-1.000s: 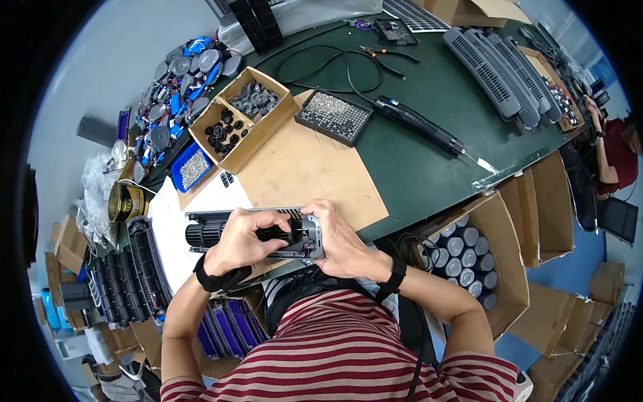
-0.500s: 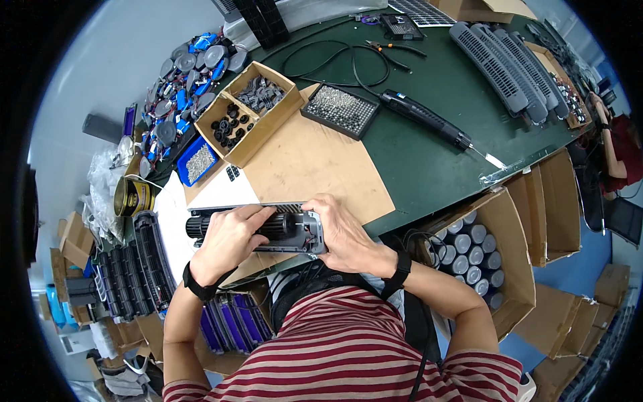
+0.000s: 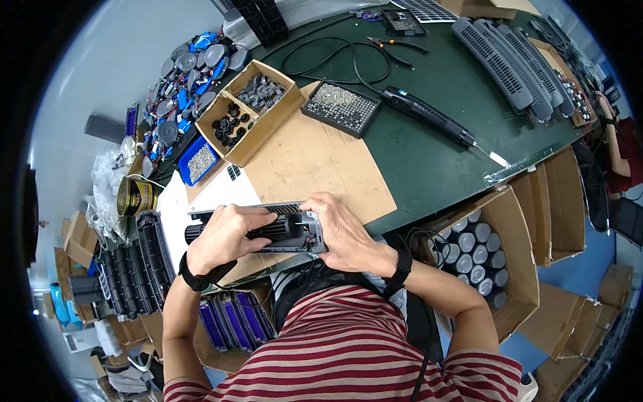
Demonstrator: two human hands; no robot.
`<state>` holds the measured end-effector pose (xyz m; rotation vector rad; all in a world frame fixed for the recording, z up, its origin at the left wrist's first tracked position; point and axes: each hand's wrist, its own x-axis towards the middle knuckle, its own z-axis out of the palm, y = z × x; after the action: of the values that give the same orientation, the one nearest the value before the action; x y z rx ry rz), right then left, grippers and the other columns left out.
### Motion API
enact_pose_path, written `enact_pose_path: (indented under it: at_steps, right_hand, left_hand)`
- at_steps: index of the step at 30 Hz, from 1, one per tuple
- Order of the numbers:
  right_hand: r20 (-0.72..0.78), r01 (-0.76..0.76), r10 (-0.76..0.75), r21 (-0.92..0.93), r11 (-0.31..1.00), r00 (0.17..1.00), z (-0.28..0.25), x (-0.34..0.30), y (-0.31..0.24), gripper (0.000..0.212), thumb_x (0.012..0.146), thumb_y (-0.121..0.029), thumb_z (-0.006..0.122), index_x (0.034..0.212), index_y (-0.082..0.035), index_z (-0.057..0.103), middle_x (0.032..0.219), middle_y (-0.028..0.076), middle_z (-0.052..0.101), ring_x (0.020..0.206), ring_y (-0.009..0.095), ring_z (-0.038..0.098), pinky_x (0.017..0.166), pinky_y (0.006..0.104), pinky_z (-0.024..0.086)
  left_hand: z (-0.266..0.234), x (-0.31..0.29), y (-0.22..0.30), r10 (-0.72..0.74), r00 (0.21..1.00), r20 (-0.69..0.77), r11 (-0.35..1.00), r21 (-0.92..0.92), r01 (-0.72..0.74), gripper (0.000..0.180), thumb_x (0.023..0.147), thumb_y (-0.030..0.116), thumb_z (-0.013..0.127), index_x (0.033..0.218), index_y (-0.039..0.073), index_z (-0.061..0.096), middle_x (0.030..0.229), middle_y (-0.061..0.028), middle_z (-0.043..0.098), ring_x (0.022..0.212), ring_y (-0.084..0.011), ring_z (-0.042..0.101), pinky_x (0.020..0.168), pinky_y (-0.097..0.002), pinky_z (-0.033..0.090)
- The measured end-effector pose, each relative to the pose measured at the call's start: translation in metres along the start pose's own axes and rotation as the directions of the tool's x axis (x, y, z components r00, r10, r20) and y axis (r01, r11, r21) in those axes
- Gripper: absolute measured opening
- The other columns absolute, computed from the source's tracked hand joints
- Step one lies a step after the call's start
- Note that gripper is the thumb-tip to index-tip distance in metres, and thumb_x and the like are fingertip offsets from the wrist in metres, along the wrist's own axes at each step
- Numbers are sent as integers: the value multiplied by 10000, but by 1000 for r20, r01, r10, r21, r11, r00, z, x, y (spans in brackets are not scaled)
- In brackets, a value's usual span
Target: Assembling and securing components inside a plastic housing using an electric screwdriver and a heat gun.
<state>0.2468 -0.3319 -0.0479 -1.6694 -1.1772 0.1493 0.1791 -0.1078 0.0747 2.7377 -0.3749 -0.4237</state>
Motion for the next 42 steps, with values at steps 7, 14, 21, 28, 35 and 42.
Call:
enact_pose_path:
  at_steps: [7, 14, 21, 28, 35, 42]
  right_hand:
    - [-4, 5, -5, 12, 1000, 1000, 0, 1, 2, 823, 622, 66, 726, 1317, -50, 302, 1245, 241, 430, 1159, 441, 503, 958, 471, 437]
    - [17, 3, -3, 5, 1000, 1000, -2, 2, 2, 819, 630, 58, 733, 1316, -46, 297, 1244, 247, 431, 1157, 445, 505, 954, 471, 442]
    - [28, -30, 30, 15, 999, 999, -1, 2, 2, 823, 623, 67, 729, 1313, -49, 296, 1245, 249, 430, 1162, 447, 501, 960, 473, 436]
    - [30, -43, 41, 57, 997, 999, 3, 2, 5, 856, 607, 72, 735, 1320, -50, 280, 1241, 237, 410, 1163, 431, 486, 969, 461, 426]
    - [-38, -29, 33, 99, 995, 999, 10, 1, 6, 878, 593, 62, 750, 1321, -51, 273, 1222, 243, 397, 1131, 422, 471, 957, 448, 419]
    - [-27, -23, 26, 114, 993, 999, 11, 2, 8, 875, 601, 52, 755, 1323, -56, 273, 1234, 237, 396, 1128, 417, 476, 951, 450, 426]
  left_hand:
    - [14, -3, -11, 54, 988, -146, 992, -105, -69, 455, 663, 69, 789, 1107, 10, 706, 1031, -163, 711, 860, -331, 694, 769, -369, 565]
    - [10, -2, -10, 15, 989, -145, 983, -181, -41, 431, 662, 55, 789, 1084, 9, 715, 1014, -146, 715, 852, -325, 695, 754, -358, 562]
    - [16, -2, -16, 10, 990, -141, 975, -216, -41, 419, 655, 45, 798, 1067, 21, 728, 1002, -151, 719, 841, -325, 700, 750, -360, 563]
    - [19, 0, -24, 18, 979, -202, 939, -333, -86, 391, 646, 25, 812, 1030, 17, 742, 985, -165, 725, 853, -322, 711, 757, -358, 571]
    - [17, 12, -19, 60, 986, -155, 944, -313, -107, 366, 640, -9, 785, 1002, 12, 735, 964, -135, 722, 820, -314, 699, 732, -342, 563]
    - [33, -1, -16, 38, 950, -311, 960, -254, -122, 394, 646, 1, 803, 1032, 40, 734, 1073, -162, 711, 936, -333, 696, 800, -360, 568]
